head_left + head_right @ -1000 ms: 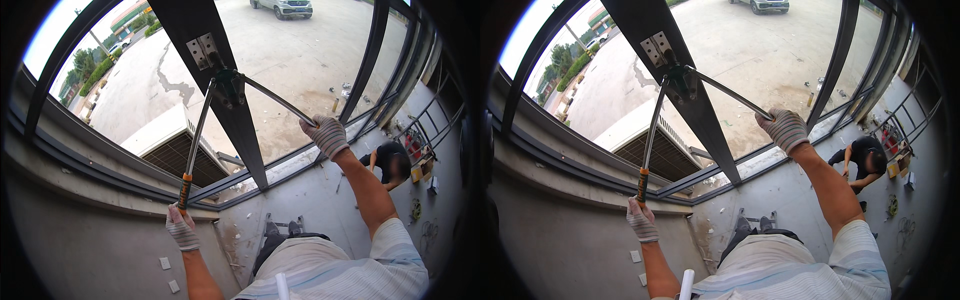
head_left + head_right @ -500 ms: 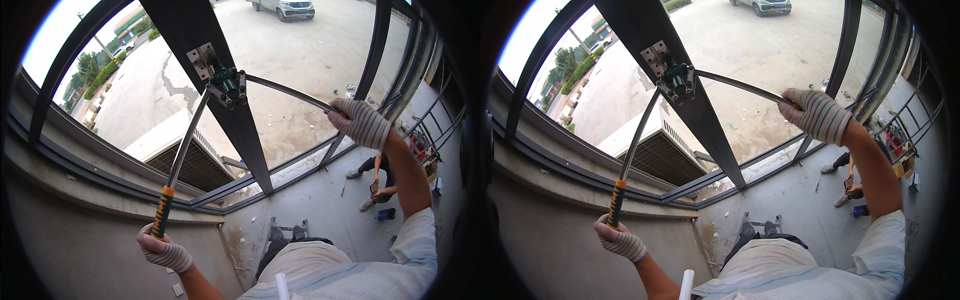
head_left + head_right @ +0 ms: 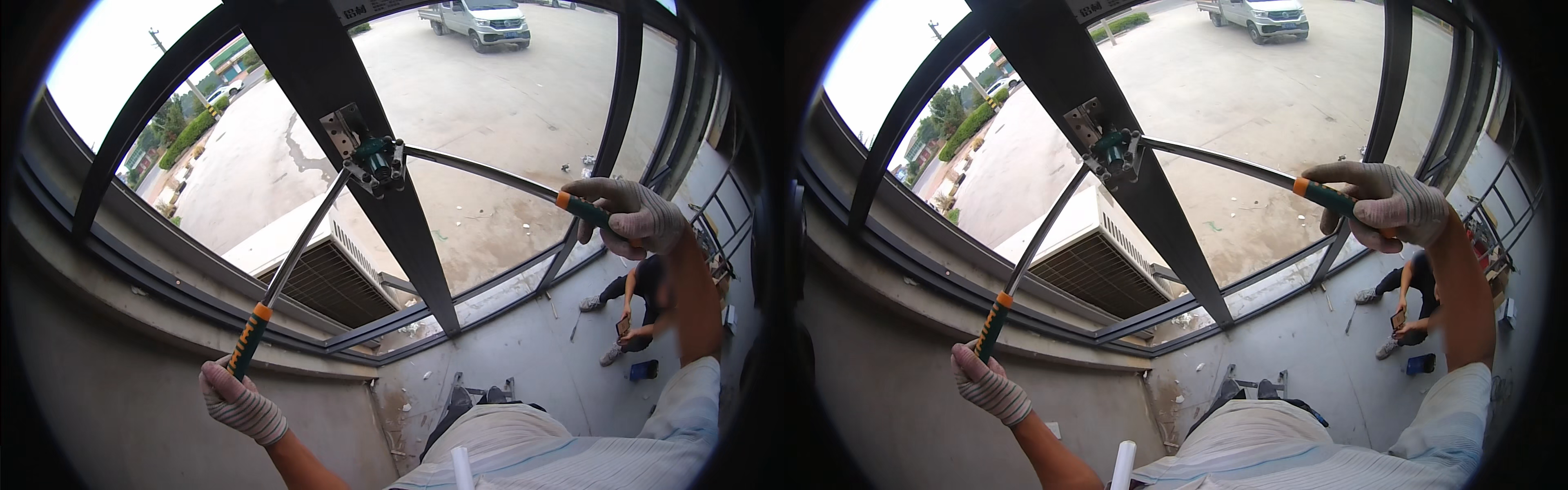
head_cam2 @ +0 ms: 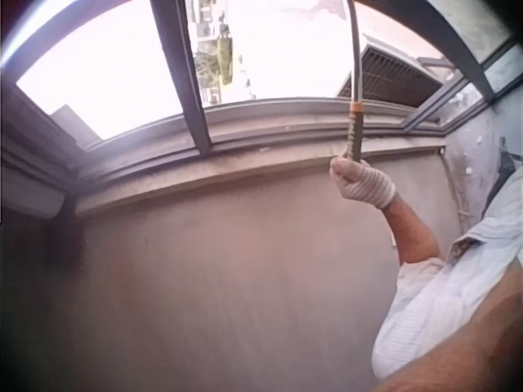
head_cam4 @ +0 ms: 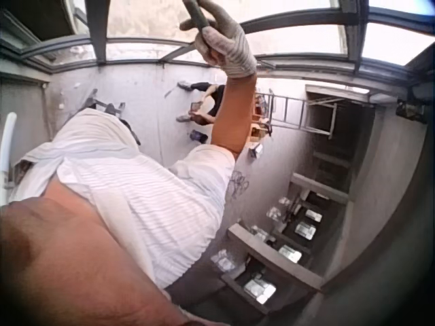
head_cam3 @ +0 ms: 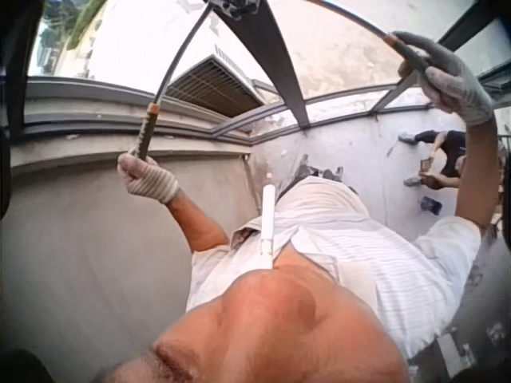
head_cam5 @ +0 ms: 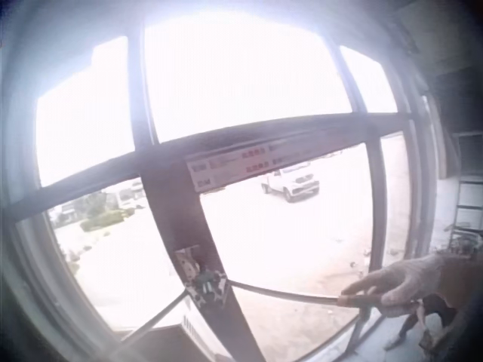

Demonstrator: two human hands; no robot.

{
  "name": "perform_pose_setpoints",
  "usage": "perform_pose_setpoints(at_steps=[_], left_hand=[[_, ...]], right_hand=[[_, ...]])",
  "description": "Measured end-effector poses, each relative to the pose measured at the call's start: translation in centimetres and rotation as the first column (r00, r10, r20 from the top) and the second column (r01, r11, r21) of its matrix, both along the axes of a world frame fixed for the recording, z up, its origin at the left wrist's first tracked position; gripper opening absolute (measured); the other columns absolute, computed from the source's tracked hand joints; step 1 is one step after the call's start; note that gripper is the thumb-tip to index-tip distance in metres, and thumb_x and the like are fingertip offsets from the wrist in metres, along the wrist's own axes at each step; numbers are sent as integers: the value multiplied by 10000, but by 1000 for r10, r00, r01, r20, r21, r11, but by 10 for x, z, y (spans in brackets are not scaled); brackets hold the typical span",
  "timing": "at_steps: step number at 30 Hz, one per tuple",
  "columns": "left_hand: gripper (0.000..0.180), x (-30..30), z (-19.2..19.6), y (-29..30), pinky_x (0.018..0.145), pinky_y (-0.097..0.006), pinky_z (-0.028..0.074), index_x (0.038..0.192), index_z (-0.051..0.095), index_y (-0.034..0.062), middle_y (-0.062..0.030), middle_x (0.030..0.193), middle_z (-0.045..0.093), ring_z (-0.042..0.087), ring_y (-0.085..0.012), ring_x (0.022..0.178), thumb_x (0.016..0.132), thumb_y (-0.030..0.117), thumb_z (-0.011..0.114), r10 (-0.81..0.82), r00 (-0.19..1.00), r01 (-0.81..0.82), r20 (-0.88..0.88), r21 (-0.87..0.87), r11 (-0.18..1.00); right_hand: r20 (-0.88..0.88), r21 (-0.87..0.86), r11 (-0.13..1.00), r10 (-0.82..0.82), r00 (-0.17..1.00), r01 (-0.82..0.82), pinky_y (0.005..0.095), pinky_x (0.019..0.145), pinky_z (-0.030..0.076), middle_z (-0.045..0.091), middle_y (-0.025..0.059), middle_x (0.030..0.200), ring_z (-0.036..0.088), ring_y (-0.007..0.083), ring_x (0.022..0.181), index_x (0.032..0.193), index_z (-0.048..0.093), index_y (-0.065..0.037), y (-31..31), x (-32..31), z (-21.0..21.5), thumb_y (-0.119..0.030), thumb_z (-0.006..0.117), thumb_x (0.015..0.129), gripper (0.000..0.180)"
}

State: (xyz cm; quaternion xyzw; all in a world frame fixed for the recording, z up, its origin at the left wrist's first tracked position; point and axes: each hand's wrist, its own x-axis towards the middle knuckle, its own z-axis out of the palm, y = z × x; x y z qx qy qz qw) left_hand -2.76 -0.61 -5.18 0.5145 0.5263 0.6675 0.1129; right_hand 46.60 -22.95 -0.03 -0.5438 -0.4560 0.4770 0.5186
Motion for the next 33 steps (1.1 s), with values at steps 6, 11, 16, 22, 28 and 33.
perform_pose_setpoints(at_steps=[6,11,16,22,28,33], left_hand=[[397,11,13,-19,468,-170,208,826,579,100,83,691,411,292,14,556,1039,434,567,-85,996,86,-18,74,994],[345,26,27,-34,479,-189,205,812,566,97,75,715,428,295,6,570,1040,357,570,-145,987,157,-70,199,967],[296,36,32,-47,503,-199,264,832,584,73,39,757,489,357,-26,607,1021,301,579,-115,989,135,-93,241,961],[284,57,24,-86,559,-236,374,879,593,38,-25,811,573,448,-80,659,1013,286,555,2,963,94,-271,342,935],[203,85,1,-139,549,-295,496,1065,572,7,-89,826,625,545,-115,573,950,167,622,-228,747,450,-624,223,865],[341,103,13,-143,509,-353,481,1159,574,-12,-89,698,565,571,-237,529,861,106,689,-209,744,521,-634,355,776]], right_hand=[[93,397,829,-462,882,393,215,543,573,698,198,1155,694,91,689,1385,570,12,1,-37,-2,-456,662,912,672],[56,762,542,-600,798,354,384,929,493,726,84,965,659,209,961,1041,733,-60,6,-50,-9,-400,549,1023,387],[250,870,478,-223,942,-118,360,769,493,547,1,635,531,148,666,678,531,-145,5,-30,-6,-284,394,1092,457],[312,927,282,-216,925,-247,305,577,474,456,-42,521,444,120,448,586,445,-180,16,-72,-1,-157,591,940,384],[479,870,304,-328,815,-389,317,479,437,405,-47,490,466,149,422,556,434,-170,27,-178,-6,-196,759,856,443],[420,902,287,-412,808,-322,327,518,480,454,-11,518,498,186,451,556,477,-161,37,-222,4,-170,752,815,378]])
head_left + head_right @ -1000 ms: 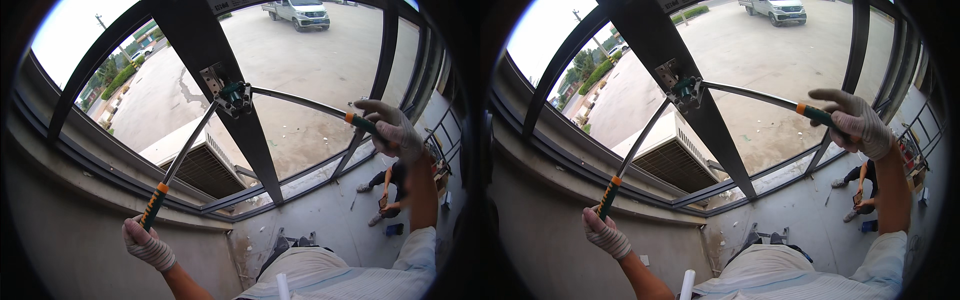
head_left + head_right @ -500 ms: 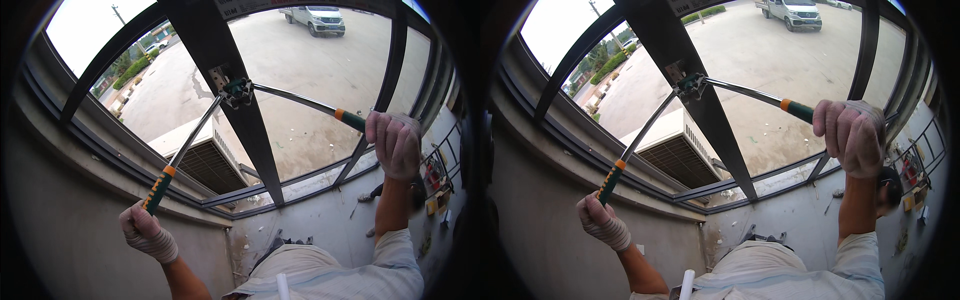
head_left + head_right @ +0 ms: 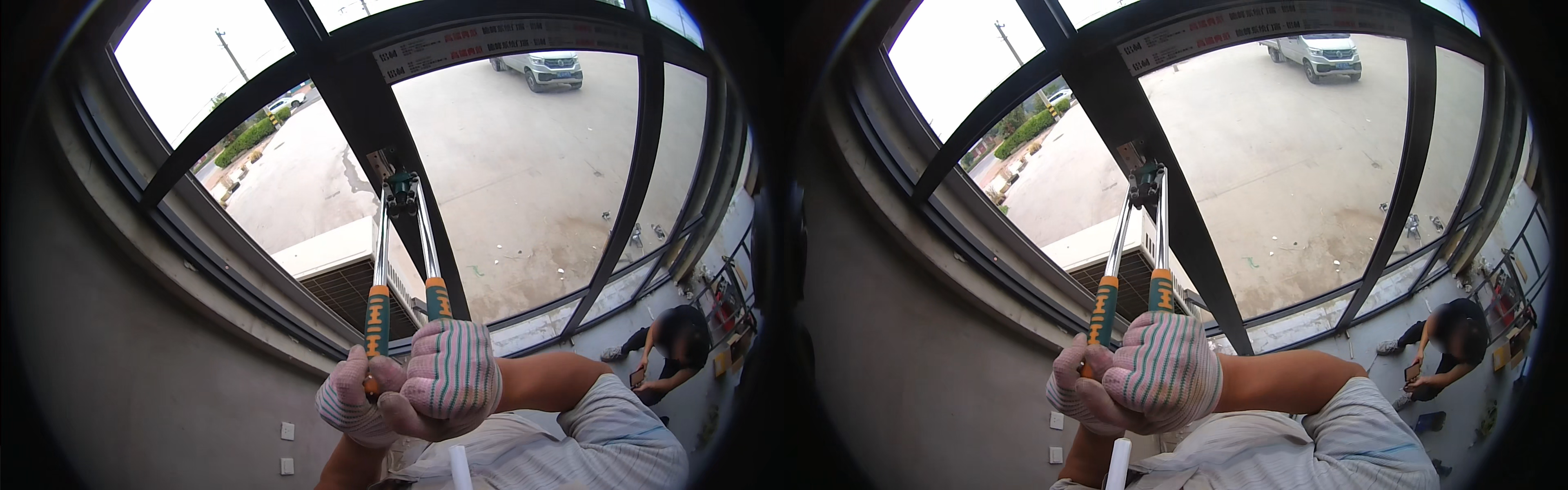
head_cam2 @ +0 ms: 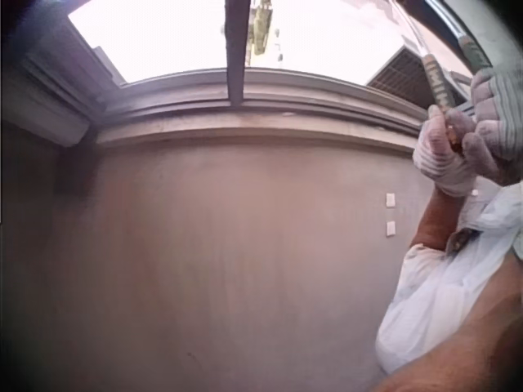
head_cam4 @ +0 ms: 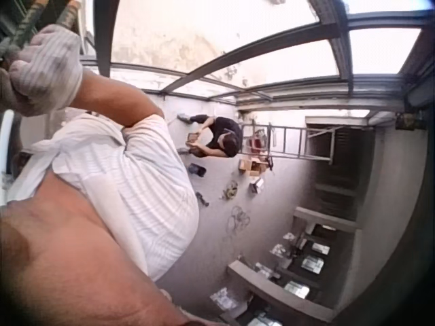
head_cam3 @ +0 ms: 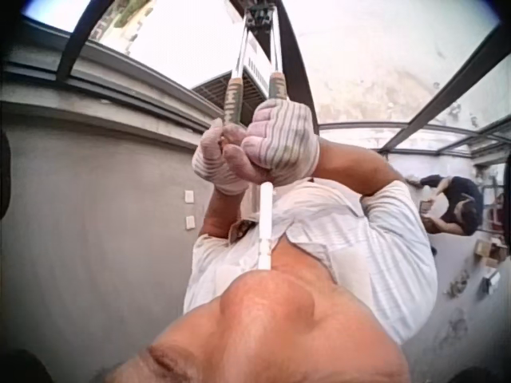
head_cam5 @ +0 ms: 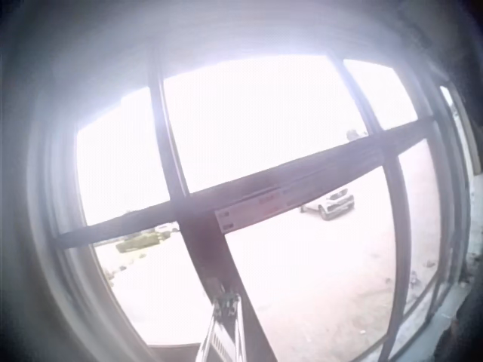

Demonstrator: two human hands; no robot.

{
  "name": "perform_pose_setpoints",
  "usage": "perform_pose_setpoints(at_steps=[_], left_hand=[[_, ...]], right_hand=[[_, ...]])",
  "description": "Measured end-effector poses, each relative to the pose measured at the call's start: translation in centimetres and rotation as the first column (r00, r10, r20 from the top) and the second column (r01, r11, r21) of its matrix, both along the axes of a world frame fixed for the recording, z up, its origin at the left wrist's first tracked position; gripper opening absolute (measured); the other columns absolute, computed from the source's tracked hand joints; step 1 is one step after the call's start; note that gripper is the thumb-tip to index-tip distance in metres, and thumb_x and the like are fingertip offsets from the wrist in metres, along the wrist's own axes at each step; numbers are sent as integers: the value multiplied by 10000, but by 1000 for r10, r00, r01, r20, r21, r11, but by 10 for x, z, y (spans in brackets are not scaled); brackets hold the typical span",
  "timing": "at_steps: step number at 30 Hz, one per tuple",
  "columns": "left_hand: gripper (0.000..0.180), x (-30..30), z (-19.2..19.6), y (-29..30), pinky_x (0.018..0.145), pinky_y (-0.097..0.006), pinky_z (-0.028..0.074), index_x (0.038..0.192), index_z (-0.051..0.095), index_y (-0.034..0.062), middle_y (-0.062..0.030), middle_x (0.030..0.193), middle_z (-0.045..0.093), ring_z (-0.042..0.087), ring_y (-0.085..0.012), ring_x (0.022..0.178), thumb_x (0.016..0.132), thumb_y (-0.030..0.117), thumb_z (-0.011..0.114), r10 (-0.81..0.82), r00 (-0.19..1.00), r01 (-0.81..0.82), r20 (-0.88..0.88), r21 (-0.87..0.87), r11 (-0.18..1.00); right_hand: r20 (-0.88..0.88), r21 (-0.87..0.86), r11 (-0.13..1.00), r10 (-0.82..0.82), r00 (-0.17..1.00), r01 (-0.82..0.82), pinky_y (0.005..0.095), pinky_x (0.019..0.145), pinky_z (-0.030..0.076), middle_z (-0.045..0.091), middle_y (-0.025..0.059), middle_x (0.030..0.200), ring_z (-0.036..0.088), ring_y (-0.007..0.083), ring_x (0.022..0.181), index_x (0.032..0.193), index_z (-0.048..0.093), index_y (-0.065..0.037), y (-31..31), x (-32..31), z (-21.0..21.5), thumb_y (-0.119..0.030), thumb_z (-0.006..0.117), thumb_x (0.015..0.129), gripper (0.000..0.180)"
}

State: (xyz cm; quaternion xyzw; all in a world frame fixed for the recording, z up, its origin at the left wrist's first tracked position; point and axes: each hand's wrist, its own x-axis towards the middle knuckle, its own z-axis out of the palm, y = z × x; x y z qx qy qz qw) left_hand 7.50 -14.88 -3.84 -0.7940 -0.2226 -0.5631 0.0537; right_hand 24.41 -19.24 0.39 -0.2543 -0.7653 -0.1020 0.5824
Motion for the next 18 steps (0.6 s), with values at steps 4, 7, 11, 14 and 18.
perform_pose_setpoints(at_steps=[4,7,11,14,18], left_hand=[[278,4,12,5,508,-343,482,1134,587,-5,-92,683,558,559,-226,516,886,82,678,86,996,-84,-26,82,993],[202,-24,7,25,630,-319,509,946,606,12,-109,830,660,586,-188,663,994,185,514,276,942,-263,189,-90,961],[360,-67,10,83,504,-190,325,882,609,76,30,726,501,402,-39,587,1033,394,534,328,815,-155,477,-367,917],[361,-100,3,134,444,-197,273,848,575,109,62,624,413,338,-20,500,1015,428,556,312,743,74,592,-536,841],[380,-103,-9,191,396,-198,232,854,566,104,68,567,362,290,-20,435,995,457,562,252,712,212,656,-542,813]], right_hand=[[-2,28,1000,15,1000,-15,354,602,566,496,-13,592,554,173,530,620,510,-152,-6,32,-17,-111,696,772,244],[-8,66,998,7,1000,-7,363,723,623,589,-29,632,620,139,573,710,608,-141,-19,79,-24,-92,658,794,110],[-265,195,897,-340,902,396,404,776,572,631,51,719,637,156,665,809,563,-68,-25,148,-42,-185,426,1082,327],[-519,-233,695,-680,517,680,337,780,529,640,78,820,627,179,766,967,643,6,-18,202,-66,-301,411,1127,417],[-613,-349,863,-505,607,366,299,774,541,689,67,919,647,118,857,1050,693,-19,0,271,-93,-322,538,1088,342]])
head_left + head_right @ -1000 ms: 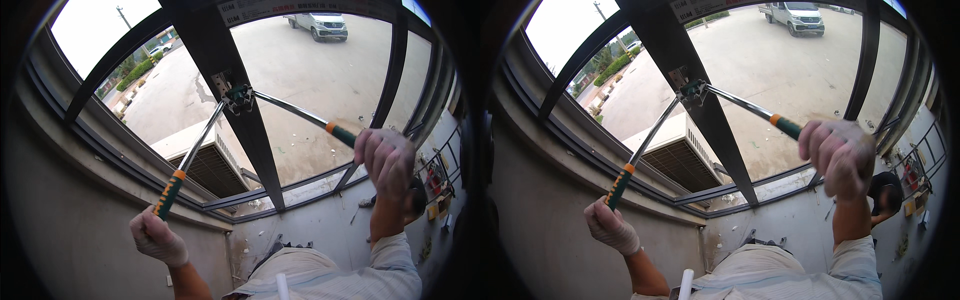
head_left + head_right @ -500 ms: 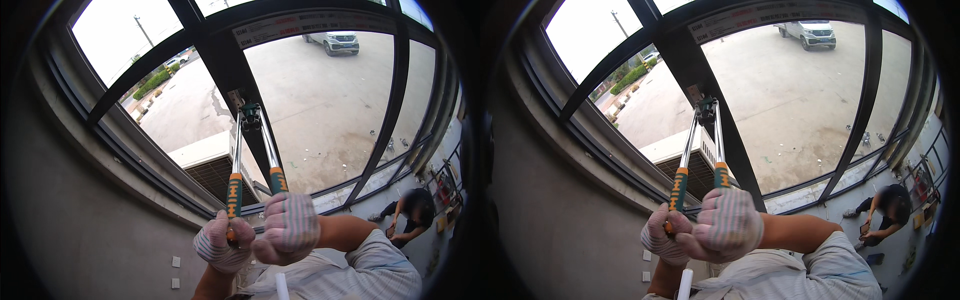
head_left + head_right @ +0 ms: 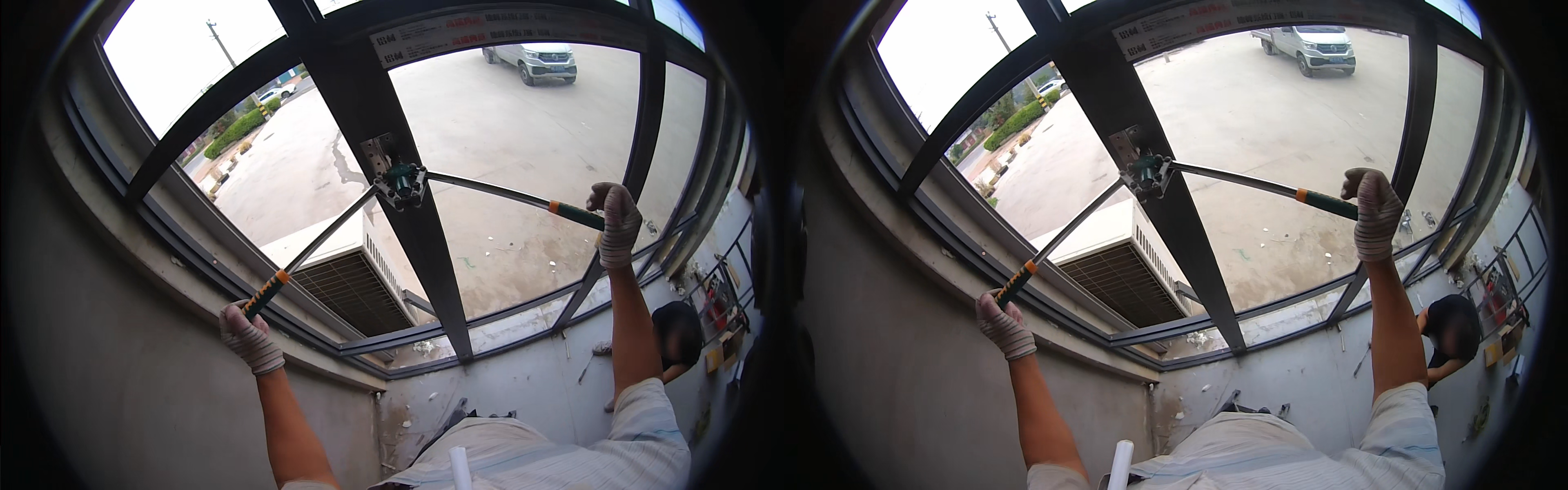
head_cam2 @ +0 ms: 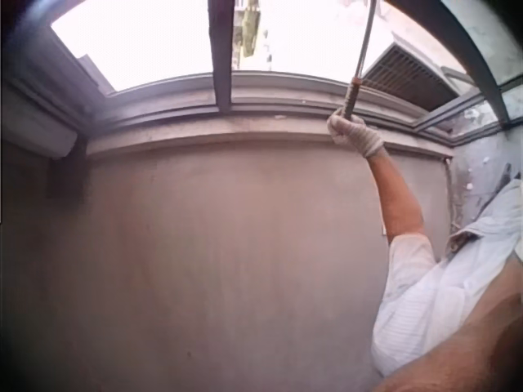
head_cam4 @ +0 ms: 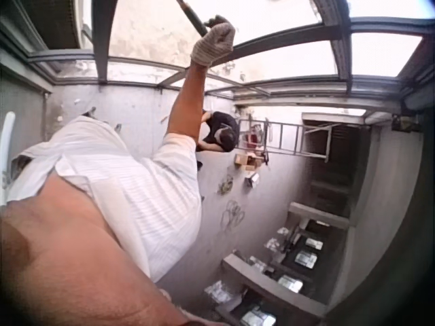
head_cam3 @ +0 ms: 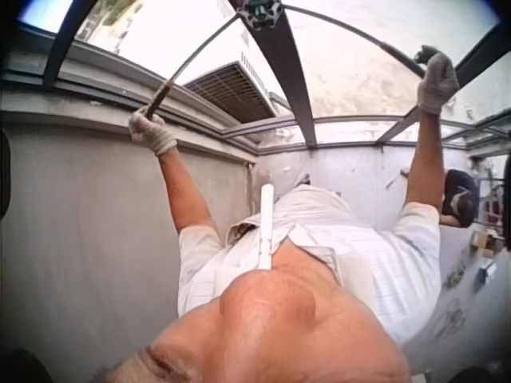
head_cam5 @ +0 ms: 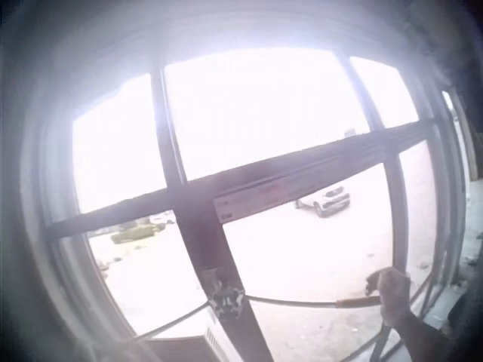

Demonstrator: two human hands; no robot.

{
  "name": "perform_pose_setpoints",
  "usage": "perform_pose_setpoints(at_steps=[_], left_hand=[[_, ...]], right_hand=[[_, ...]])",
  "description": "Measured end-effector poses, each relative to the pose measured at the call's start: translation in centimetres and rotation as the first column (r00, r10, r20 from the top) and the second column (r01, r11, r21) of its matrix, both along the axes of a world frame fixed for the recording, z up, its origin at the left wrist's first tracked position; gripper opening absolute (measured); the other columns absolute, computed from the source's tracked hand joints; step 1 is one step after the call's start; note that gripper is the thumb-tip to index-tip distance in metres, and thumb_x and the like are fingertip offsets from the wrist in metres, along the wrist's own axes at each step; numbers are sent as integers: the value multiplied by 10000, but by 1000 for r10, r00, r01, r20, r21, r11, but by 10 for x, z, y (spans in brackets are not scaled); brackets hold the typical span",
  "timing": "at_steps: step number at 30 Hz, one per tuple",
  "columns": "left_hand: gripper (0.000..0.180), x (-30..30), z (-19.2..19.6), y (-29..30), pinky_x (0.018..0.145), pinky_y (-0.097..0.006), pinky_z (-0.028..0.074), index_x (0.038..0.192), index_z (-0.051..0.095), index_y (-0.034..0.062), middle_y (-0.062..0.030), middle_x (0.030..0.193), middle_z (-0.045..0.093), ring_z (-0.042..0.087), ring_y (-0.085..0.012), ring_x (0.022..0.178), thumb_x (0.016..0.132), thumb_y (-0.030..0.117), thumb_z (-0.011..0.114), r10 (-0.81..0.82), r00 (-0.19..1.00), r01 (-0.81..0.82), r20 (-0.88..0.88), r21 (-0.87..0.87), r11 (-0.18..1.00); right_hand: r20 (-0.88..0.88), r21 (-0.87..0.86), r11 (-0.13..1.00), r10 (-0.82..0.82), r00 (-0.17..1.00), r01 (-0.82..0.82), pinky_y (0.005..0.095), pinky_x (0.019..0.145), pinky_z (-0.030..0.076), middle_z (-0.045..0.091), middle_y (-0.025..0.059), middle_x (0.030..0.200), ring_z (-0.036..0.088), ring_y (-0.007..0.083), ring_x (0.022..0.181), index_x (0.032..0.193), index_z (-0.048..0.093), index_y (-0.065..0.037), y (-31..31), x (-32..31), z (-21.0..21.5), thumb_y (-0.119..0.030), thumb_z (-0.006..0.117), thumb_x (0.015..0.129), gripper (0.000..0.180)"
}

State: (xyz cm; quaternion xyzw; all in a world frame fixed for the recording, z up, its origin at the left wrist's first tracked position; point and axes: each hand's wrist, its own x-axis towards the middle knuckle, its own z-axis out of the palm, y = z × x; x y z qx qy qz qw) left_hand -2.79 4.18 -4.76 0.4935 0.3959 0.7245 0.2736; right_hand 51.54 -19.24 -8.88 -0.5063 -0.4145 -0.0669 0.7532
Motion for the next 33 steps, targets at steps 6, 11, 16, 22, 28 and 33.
perform_pose_setpoints(at_steps=[6,11,16,22,28,33], left_hand=[[405,-5,15,-14,417,-173,255,872,585,95,62,621,411,325,-5,467,1000,478,573,61,998,-61,-30,-7,998],[436,10,45,-40,468,-180,280,888,618,94,67,658,417,345,-11,528,999,514,585,157,967,-139,-201,99,985],[375,8,76,-27,583,-190,354,870,666,92,54,786,520,417,-33,691,998,440,610,148,982,-128,-120,157,979],[387,41,88,-70,644,-250,386,878,629,50,30,772,503,418,-74,711,1034,398,561,339,896,-242,-287,325,914],[383,59,67,-107,618,-280,390,864,583,37,-10,748,477,422,-95,697,1054,366,533,476,829,-367,-294,357,859],[330,86,16,-130,644,-266,436,919,597,47,-24,783,546,497,-116,699,1070,329,516,212,920,-76,-331,380,922]], right_hand=[[17,-194,913,370,929,-360,368,938,609,676,159,1265,675,219,1168,1255,663,-20,-26,-68,26,-191,550,1044,294],[-547,-420,596,435,715,-685,218,527,602,561,309,1341,706,227,1021,1544,300,55,-37,-138,40,-187,610,1007,665],[-779,-144,344,539,321,-928,191,321,448,643,83,777,562,66,451,1397,462,67,-28,-147,32,-295,578,1055,512],[-747,491,215,602,-282,-844,195,260,354,338,-66,620,347,22,365,1251,558,36,-13,-161,3,-214,473,1106,301],[-819,399,353,553,-155,-846,198,279,351,404,-49,648,346,25,381,1179,578,-23,-11,-215,20,-278,552,1076,276],[-882,294,521,472,-17,-801,253,289,384,427,-21,614,389,73,362,1013,507,-79,11,-271,44,-291,559,1059,224]])
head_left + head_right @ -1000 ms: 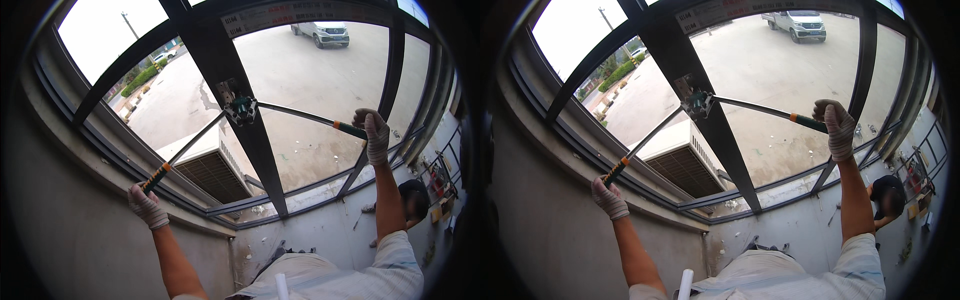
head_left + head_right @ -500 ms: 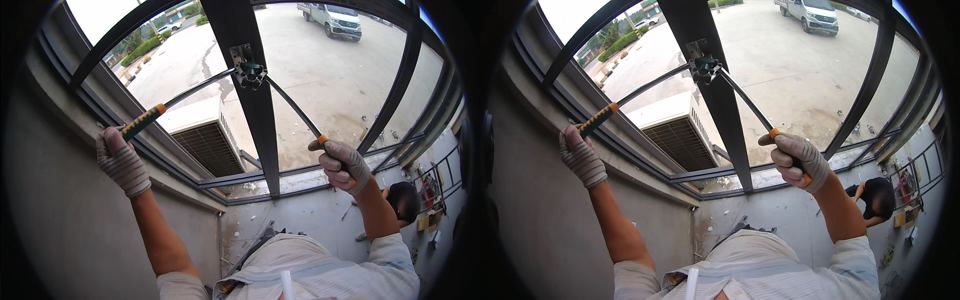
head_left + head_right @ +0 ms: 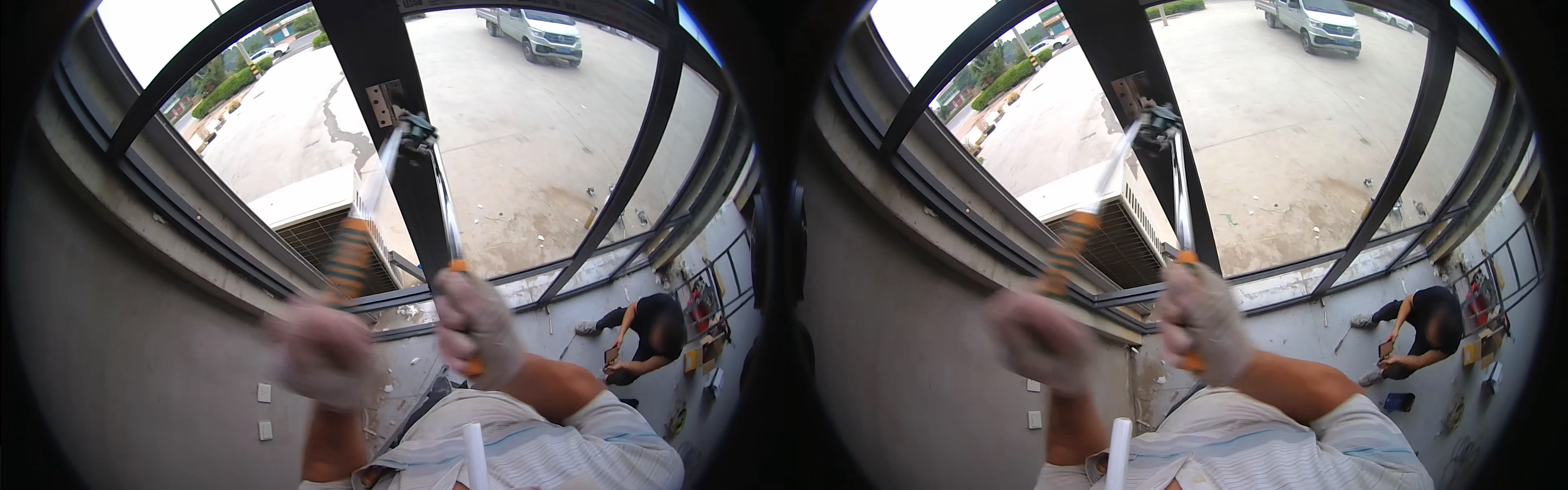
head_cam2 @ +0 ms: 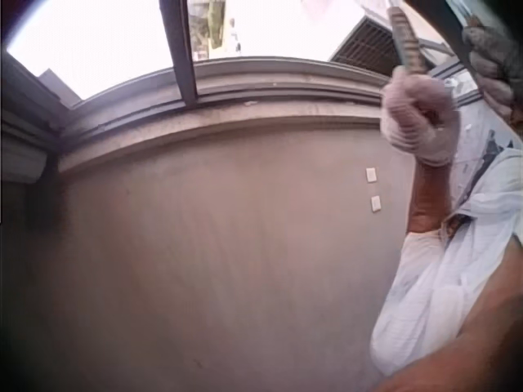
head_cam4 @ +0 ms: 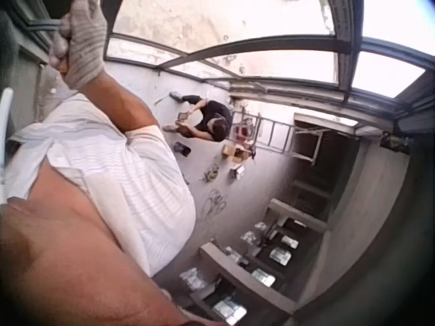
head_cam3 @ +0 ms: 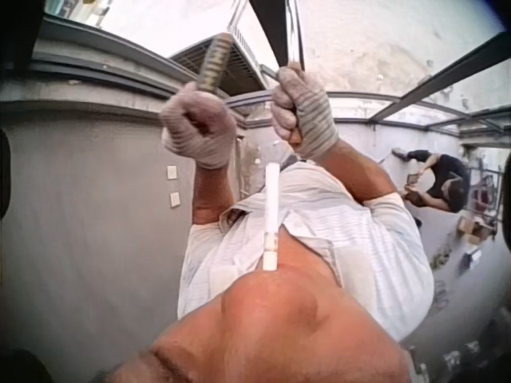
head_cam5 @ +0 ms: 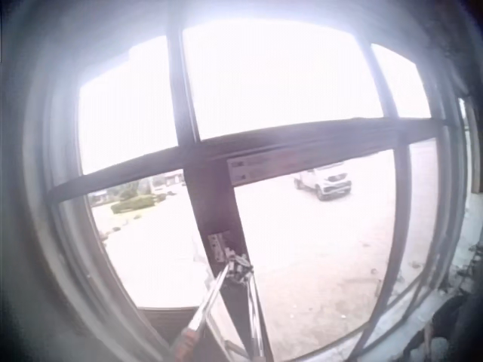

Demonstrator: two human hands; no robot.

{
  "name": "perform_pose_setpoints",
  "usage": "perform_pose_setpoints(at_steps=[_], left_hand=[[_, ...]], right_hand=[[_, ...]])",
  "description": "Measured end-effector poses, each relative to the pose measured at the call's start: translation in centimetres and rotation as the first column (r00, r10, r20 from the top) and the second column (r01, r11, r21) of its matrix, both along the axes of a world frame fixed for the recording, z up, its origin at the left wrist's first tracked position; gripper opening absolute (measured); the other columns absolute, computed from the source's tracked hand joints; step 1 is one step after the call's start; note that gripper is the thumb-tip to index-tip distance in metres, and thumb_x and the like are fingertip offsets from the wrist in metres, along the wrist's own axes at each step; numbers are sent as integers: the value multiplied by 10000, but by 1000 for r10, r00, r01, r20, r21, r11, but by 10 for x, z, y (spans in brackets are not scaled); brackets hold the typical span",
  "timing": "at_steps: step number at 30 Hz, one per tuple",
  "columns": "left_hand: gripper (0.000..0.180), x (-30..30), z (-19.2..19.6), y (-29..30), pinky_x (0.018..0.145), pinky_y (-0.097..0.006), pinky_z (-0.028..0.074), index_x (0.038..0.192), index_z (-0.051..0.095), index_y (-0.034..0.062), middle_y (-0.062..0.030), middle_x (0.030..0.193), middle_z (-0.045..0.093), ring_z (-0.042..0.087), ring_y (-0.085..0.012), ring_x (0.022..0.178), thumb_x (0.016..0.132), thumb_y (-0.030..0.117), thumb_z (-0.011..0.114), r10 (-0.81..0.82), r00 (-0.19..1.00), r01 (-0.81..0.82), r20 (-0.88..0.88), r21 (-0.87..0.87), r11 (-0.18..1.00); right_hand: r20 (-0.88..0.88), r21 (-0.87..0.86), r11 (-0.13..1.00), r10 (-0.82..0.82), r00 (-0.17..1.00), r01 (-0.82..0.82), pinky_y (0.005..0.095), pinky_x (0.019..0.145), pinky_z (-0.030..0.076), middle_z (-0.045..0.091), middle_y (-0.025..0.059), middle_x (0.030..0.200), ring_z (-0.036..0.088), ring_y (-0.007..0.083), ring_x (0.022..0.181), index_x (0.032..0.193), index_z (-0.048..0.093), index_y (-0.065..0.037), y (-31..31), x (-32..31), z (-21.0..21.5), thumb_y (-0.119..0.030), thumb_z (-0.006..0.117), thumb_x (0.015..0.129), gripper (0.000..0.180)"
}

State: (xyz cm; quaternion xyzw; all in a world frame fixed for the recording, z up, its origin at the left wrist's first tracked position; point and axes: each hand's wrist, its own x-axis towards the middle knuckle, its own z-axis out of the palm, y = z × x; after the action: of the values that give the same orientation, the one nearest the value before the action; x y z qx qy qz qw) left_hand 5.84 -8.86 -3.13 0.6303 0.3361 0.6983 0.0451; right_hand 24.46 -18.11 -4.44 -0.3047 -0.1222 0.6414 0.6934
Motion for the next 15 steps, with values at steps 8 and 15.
perform_pose_setpoints(at_steps=[8,15], left_hand=[[393,-29,-2,50,487,-200,343,927,591,44,3,762,522,455,-65,615,1062,397,485,262,946,-220,192,-216,951],[406,-75,-68,183,365,-237,202,833,478,135,71,535,362,293,-45,389,1035,486,494,235,693,351,681,-604,716]], right_hand=[[367,-58,998,30,930,-9,287,312,420,487,1,576,485,103,362,1009,480,-66,-9,9,-62,-180,575,1035,151],[693,42,999,-51,719,30,214,463,459,531,-48,662,515,29,506,1152,563,-106,26,43,-117,-56,631,966,205]])
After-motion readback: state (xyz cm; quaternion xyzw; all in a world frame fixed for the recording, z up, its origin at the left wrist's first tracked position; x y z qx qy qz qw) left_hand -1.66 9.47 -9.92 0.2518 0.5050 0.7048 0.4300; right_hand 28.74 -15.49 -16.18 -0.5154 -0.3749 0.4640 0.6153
